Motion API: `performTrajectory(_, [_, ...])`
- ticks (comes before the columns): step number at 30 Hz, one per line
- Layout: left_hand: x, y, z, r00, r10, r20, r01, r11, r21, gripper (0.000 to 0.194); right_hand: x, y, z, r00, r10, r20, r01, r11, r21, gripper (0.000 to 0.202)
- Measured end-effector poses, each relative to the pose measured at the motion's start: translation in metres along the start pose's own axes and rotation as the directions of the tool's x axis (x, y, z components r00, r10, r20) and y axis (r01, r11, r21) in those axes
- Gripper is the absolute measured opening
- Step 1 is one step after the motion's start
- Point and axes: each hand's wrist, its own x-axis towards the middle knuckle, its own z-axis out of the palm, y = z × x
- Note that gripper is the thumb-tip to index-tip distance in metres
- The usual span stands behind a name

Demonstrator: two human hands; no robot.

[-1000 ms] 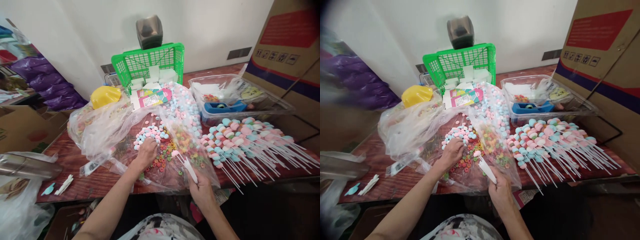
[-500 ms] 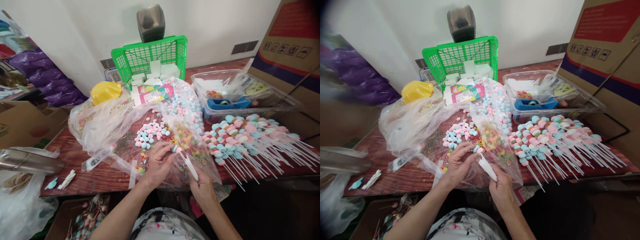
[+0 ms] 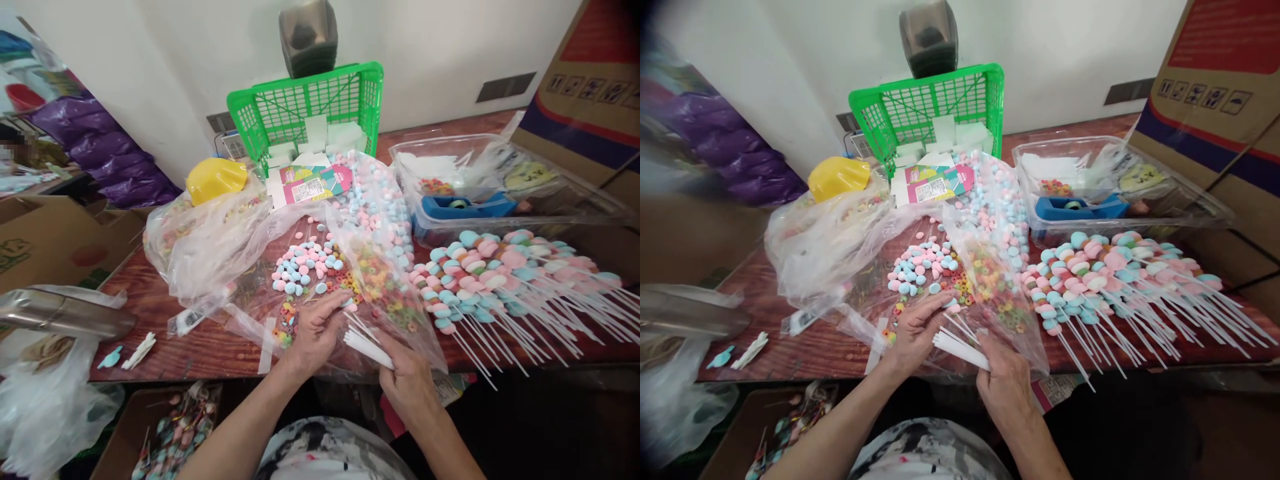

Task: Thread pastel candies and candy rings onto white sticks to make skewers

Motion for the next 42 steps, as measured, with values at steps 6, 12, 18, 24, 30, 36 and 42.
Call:
performTrajectory(6, [-0.008,0.005,0.003,0.998,0.051,0.044,-0.051,0.999,-0.009,0.033,-0.006,0.0,0.006,1.0,0.002,-0.021,-0.001,0.999,0.04,0.042])
performTrajectory(12, [-0.01,0.013,0.012,0.965,-0.261,-0.037,0.242,0.933,-0.266,0.031,-0.011,0.001,0.01,0.998,0.032,-0.056,-0.023,0.988,0.152,0.037])
performTrajectory(18, [-0.005,0.001,0.023,0.874,-0.482,-0.057,0.39,0.769,-0.506,0.026,-0.01,-0.003,0.013,0.982,0.183,0.051,-0.19,0.962,0.195,0.031])
performTrajectory(24, [-0.009,0.003,0.039,0.875,-0.483,-0.036,0.382,0.734,-0.562,0.02,-0.017,0.003,0.007,0.964,0.256,0.078,-0.267,0.919,0.291,0.028])
performTrajectory(30, [-0.006,0.007,0.044,0.987,-0.159,0.029,0.156,0.886,-0.438,0.015,-0.018,0.013,-0.003,0.963,0.269,-0.012,-0.258,0.935,0.242,0.027])
performTrajectory(36, [-0.008,0.011,0.044,0.988,-0.116,0.097,0.142,0.934,-0.328,0.016,-0.006,0.006,-0.006,0.972,0.228,-0.057,-0.21,0.951,0.224,0.028])
performTrajectory(42, [-0.022,0.016,0.044,0.985,-0.095,0.147,0.136,0.944,-0.299,0.022,-0.009,0.006,0.002,0.964,0.241,-0.114,-0.204,0.943,0.264,0.028])
